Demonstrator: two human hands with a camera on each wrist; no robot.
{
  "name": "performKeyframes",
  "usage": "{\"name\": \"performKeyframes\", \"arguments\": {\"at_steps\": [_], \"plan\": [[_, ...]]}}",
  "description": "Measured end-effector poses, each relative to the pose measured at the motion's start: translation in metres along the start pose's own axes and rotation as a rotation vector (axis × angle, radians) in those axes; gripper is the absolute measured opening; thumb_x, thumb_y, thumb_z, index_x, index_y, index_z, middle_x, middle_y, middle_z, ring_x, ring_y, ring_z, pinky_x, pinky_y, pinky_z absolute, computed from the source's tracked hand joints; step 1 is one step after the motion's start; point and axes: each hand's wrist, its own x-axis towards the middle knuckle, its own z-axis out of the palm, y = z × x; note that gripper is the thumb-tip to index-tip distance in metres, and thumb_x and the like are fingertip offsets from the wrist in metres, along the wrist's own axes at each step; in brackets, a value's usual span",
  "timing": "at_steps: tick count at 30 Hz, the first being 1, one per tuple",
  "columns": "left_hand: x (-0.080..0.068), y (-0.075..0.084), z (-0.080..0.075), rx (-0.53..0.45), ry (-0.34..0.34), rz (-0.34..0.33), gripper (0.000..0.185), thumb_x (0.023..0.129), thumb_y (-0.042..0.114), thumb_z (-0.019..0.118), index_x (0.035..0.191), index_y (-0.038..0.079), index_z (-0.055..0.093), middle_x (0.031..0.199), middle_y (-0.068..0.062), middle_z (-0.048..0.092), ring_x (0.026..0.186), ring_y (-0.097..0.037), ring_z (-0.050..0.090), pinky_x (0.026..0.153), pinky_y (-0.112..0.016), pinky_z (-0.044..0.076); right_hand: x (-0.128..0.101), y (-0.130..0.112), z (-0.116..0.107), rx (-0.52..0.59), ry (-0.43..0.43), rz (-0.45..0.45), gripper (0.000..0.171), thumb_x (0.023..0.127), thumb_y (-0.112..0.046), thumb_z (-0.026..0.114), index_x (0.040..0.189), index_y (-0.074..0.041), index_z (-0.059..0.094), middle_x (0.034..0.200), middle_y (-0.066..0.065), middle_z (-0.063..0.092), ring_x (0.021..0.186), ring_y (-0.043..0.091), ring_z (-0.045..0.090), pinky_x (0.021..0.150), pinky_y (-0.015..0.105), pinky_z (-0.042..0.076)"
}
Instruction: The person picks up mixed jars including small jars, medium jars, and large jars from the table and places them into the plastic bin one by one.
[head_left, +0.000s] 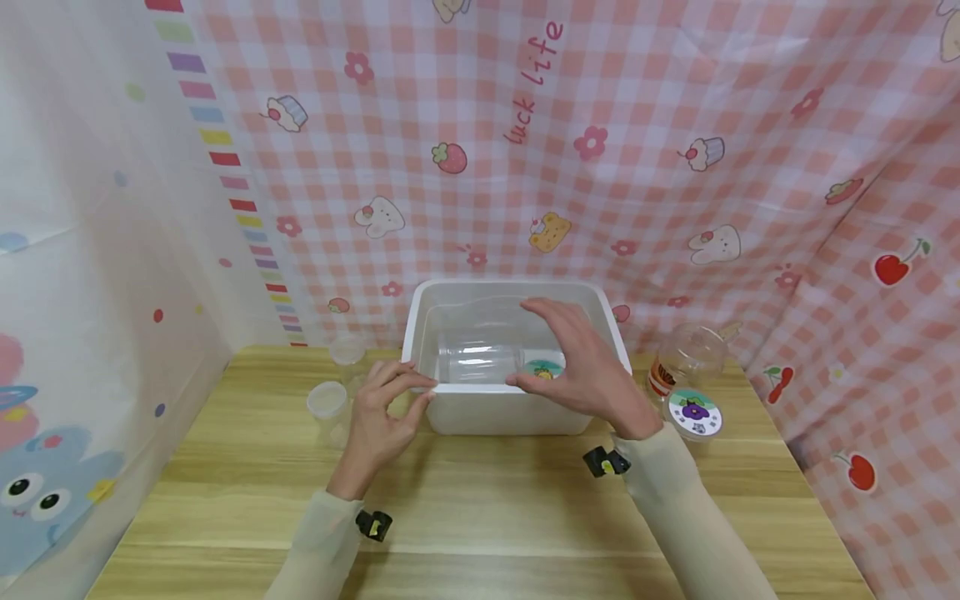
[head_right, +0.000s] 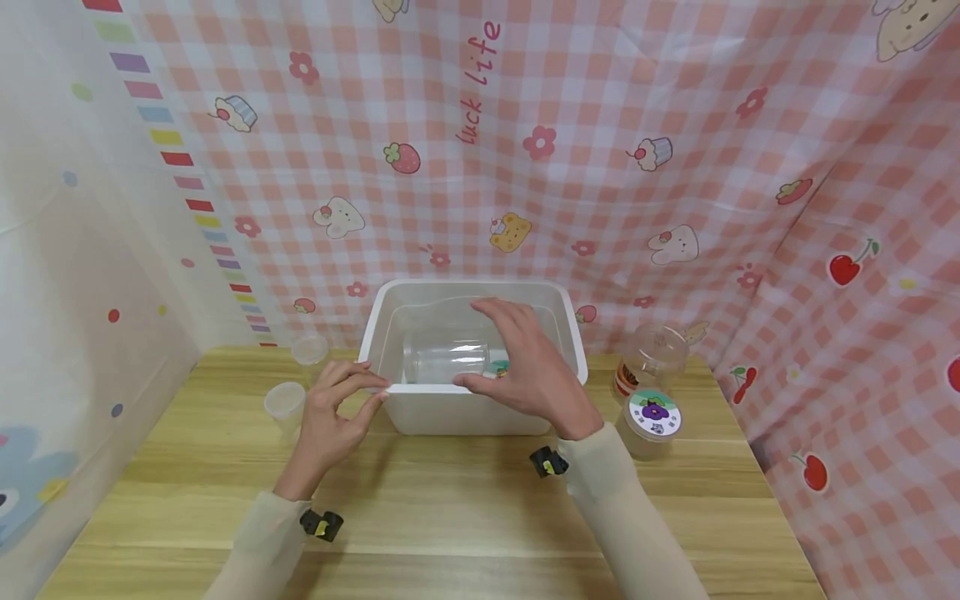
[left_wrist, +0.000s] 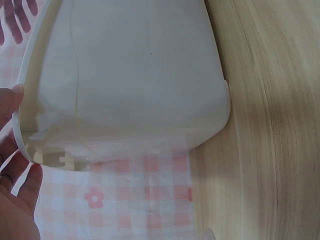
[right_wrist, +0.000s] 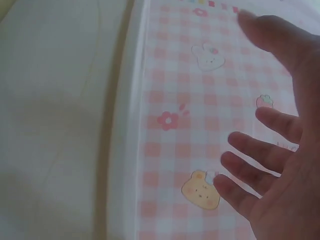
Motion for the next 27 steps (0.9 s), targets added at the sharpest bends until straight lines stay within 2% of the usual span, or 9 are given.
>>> {"name": "performKeyframes", "arguments": {"at_steps": [8,13,18,27], "plan": [[-0.001,0.001,-0.001,-0.007,-0.015,-0.02,0.011,0.083,0.008,0.083,0.093,0.013,0.08,0.1,-0.003,0.074,0.114,-0.029,0.063,0.104,-0.034,0.05,-0.015,0.01,-0.001,-0.077,0.094,0.013,0.095,0.082,-0.054,0.081,0.159,-0.024,0.036,0.167,0.004,0.031,0.153,0.028,0.032,0.119,0.061,0.037],[0.0,0.001,0.0,-0.002,-0.002,-0.007,0.012,0.082,0.006,0.083,0.092,0.012,0.08,0.1,-0.002,0.074,0.112,-0.029,0.063,0.103,-0.031,0.05,-0.02,0.019,-0.001,-0.126,0.137,0.035,0.098,0.08,-0.054,0.082,0.16,-0.023,0.034,0.168,0.006,0.03,0.155,0.033,0.027,0.123,0.065,0.027],[-0.001,-0.001,-0.001,-0.001,0.011,0.012,0.015,0.08,0.003,0.084,0.091,0.012,0.08,0.098,-0.003,0.073,0.111,-0.029,0.063,0.102,-0.031,0.05,-0.026,0.027,-0.002,-0.156,0.163,0.077,0.102,0.078,-0.057,0.083,0.16,-0.019,0.034,0.168,0.009,0.028,0.156,0.036,0.025,0.127,0.064,0.017],[-0.001,-0.002,0.001,-0.01,0.009,0.014,0.013,0.082,0.006,0.083,0.092,0.015,0.08,0.099,-0.003,0.074,0.112,-0.029,0.063,0.104,-0.033,0.05,-0.045,0.045,-0.002,-0.168,0.196,0.17,0.108,0.075,-0.054,0.086,0.16,-0.014,0.033,0.169,0.011,0.026,0.153,0.04,0.026,0.119,0.069,0.028]]}}
